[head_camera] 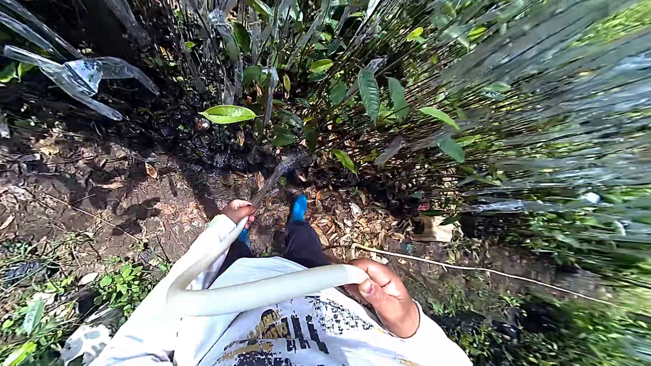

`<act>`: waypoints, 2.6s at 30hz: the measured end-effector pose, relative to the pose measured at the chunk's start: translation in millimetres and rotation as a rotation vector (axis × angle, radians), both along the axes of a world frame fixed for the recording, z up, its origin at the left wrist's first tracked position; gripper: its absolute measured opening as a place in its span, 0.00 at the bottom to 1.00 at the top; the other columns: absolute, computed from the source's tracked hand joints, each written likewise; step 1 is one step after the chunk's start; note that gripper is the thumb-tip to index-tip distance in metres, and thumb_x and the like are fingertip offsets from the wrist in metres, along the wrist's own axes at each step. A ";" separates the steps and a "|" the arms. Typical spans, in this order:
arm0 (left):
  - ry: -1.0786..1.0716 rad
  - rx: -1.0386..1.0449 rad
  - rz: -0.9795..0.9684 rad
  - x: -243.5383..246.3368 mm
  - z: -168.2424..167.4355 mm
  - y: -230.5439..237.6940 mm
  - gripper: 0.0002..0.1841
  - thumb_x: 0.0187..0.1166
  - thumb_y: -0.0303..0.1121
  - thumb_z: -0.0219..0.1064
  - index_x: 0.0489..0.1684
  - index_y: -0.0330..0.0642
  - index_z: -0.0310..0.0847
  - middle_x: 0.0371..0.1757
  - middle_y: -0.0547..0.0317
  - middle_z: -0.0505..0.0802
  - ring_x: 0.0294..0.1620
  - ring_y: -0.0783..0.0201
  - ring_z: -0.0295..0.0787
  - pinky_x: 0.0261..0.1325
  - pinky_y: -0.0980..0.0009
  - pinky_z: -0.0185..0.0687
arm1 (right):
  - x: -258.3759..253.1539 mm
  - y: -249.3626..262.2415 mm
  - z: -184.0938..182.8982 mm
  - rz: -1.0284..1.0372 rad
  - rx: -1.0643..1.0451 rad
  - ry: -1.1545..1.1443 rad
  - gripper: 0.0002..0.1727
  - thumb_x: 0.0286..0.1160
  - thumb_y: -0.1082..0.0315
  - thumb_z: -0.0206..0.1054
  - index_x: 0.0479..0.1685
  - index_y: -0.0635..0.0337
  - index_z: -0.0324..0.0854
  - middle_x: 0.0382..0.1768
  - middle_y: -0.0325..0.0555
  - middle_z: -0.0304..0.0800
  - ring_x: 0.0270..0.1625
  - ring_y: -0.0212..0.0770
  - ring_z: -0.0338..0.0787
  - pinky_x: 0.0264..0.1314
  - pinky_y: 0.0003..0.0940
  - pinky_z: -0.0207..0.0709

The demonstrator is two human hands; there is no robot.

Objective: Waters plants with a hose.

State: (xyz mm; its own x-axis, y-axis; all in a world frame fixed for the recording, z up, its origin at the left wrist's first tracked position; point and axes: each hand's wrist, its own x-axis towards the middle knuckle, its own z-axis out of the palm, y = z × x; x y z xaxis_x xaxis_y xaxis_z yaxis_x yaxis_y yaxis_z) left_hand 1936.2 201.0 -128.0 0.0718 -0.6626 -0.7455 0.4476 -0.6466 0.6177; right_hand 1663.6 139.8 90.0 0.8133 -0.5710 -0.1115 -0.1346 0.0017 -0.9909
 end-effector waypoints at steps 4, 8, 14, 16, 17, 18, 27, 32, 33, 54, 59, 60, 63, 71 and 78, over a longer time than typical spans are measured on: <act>-0.004 -0.032 0.059 -3.6 3.2 -13.8 0.11 0.86 0.27 0.63 0.57 0.28 0.75 0.24 0.61 0.88 0.16 0.75 0.80 0.21 0.80 0.78 | -7.2 -4.6 4.2 0.003 -0.003 -0.017 0.16 0.88 0.46 0.59 0.46 0.46 0.84 0.27 0.19 0.83 0.31 0.10 0.78 0.35 0.09 0.73; -0.013 0.004 0.079 -10.7 11.2 -22.6 0.16 0.85 0.25 0.63 0.66 0.28 0.70 0.27 0.59 0.87 0.17 0.74 0.80 0.21 0.79 0.77 | -21.0 -9.6 10.0 -0.060 -0.012 0.014 0.18 0.85 0.42 0.59 0.43 0.43 0.86 0.25 0.16 0.82 0.28 0.09 0.78 0.32 0.07 0.72; -0.114 0.001 0.145 -19.1 37.8 -45.6 0.14 0.84 0.26 0.64 0.61 0.28 0.74 0.27 0.59 0.87 0.17 0.73 0.79 0.21 0.78 0.78 | -47.4 -17.2 12.0 -0.102 -0.024 -0.076 0.16 0.86 0.44 0.60 0.46 0.41 0.86 0.26 0.16 0.83 0.28 0.09 0.78 0.32 0.07 0.72; -0.148 -0.005 0.144 -20.7 51.1 -58.8 0.14 0.84 0.26 0.65 0.62 0.28 0.73 0.28 0.57 0.86 0.18 0.73 0.79 0.23 0.78 0.77 | -56.4 -21.1 11.4 -0.102 -0.015 -0.103 0.16 0.86 0.44 0.59 0.47 0.41 0.86 0.25 0.16 0.82 0.27 0.08 0.77 0.31 0.06 0.70; -0.161 -0.026 0.151 -21.6 56.4 -64.8 0.15 0.84 0.26 0.65 0.63 0.27 0.73 0.29 0.57 0.86 0.19 0.73 0.79 0.23 0.78 0.77 | -60.3 -24.4 12.3 -0.098 -0.013 -0.119 0.16 0.86 0.44 0.59 0.48 0.41 0.87 0.26 0.15 0.84 0.28 0.08 0.77 0.32 0.06 0.70; -0.170 -0.049 0.166 -23.4 62.0 -70.5 0.15 0.84 0.26 0.65 0.63 0.26 0.73 0.28 0.57 0.87 0.18 0.73 0.79 0.23 0.79 0.77 | -64.6 -28.6 13.5 -0.091 -0.007 -0.139 0.16 0.86 0.45 0.59 0.49 0.41 0.87 0.27 0.16 0.85 0.28 0.08 0.78 0.32 0.06 0.71; -0.270 -0.031 0.233 -34.8 84.2 -60.9 0.17 0.85 0.29 0.66 0.65 0.28 0.73 0.33 0.56 0.86 0.23 0.72 0.79 0.29 0.76 0.77 | -89.3 -69.3 17.3 -0.025 -0.008 -0.171 0.16 0.86 0.43 0.58 0.50 0.36 0.88 0.29 0.14 0.87 0.28 0.08 0.78 0.31 0.06 0.71; -0.442 0.082 0.285 -23.5 66.7 4.7 0.23 0.82 0.33 0.69 0.69 0.26 0.74 0.44 0.47 0.89 0.33 0.66 0.83 0.42 0.67 0.83 | -85.5 -84.1 11.5 0.084 0.066 -0.128 0.15 0.84 0.42 0.59 0.47 0.35 0.88 0.27 0.13 0.85 0.27 0.08 0.77 0.31 0.06 0.71; -0.478 0.122 0.303 -21.7 65.9 16.1 0.21 0.83 0.32 0.68 0.68 0.26 0.75 0.45 0.46 0.89 0.35 0.65 0.84 0.45 0.66 0.83 | -83.9 -85.6 10.6 0.109 0.075 -0.123 0.15 0.84 0.42 0.59 0.48 0.34 0.89 0.30 0.13 0.87 0.29 0.08 0.80 0.33 0.06 0.73; -0.476 0.240 0.681 -72.3 84.5 82.2 0.19 0.82 0.27 0.67 0.68 0.27 0.73 0.38 0.51 0.89 0.26 0.70 0.82 0.34 0.72 0.81 | -78.3 -106.2 1.5 0.397 0.173 -0.167 0.15 0.84 0.45 0.61 0.47 0.39 0.89 0.30 0.17 0.89 0.29 0.10 0.81 0.34 0.07 0.75; -0.499 0.271 0.702 -75.5 89.5 91.2 0.20 0.82 0.29 0.67 0.68 0.28 0.73 0.36 0.53 0.89 0.25 0.70 0.82 0.33 0.72 0.80 | -78.2 -105.5 2.6 0.412 0.155 -0.154 0.15 0.83 0.43 0.61 0.46 0.39 0.89 0.28 0.16 0.88 0.29 0.10 0.81 0.33 0.07 0.75; -0.502 0.272 0.703 -75.6 89.5 91.6 0.20 0.82 0.29 0.67 0.68 0.28 0.73 0.35 0.53 0.89 0.24 0.71 0.81 0.32 0.73 0.80 | -78.1 -105.9 2.0 0.420 0.150 -0.156 0.16 0.83 0.43 0.61 0.46 0.39 0.89 0.28 0.17 0.88 0.29 0.10 0.81 0.33 0.07 0.75; -0.500 0.263 0.709 -74.4 88.5 92.7 0.20 0.82 0.29 0.67 0.68 0.28 0.73 0.35 0.53 0.89 0.24 0.71 0.82 0.31 0.73 0.80 | -76.3 -106.7 1.6 0.428 0.149 -0.156 0.15 0.83 0.44 0.61 0.46 0.39 0.89 0.28 0.17 0.88 0.29 0.10 0.81 0.33 0.07 0.75; -0.460 0.284 0.697 -78.1 84.2 100.1 0.20 0.81 0.28 0.68 0.67 0.29 0.73 0.35 0.54 0.89 0.24 0.70 0.83 0.32 0.73 0.81 | -68.3 -107.5 1.8 0.437 0.198 -0.164 0.16 0.83 0.44 0.61 0.45 0.40 0.89 0.27 0.18 0.87 0.27 0.11 0.80 0.32 0.08 0.75; -0.481 0.332 0.776 -69.2 90.9 115.2 0.18 0.82 0.29 0.67 0.67 0.30 0.74 0.35 0.52 0.89 0.24 0.69 0.81 0.31 0.72 0.80 | -58.8 -106.5 2.7 0.431 0.145 -0.115 0.15 0.83 0.43 0.61 0.45 0.36 0.90 0.28 0.16 0.88 0.29 0.10 0.81 0.34 0.08 0.76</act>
State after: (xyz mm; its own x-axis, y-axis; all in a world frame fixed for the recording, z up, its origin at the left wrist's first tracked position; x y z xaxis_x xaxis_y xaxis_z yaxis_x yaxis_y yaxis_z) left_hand 1867.0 316.2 -37.1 0.7460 -0.0635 -0.6629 0.5707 -0.4521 0.6856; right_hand 1604.8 33.2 92.7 0.9846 -0.1639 -0.0603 -0.0426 0.1091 -0.9931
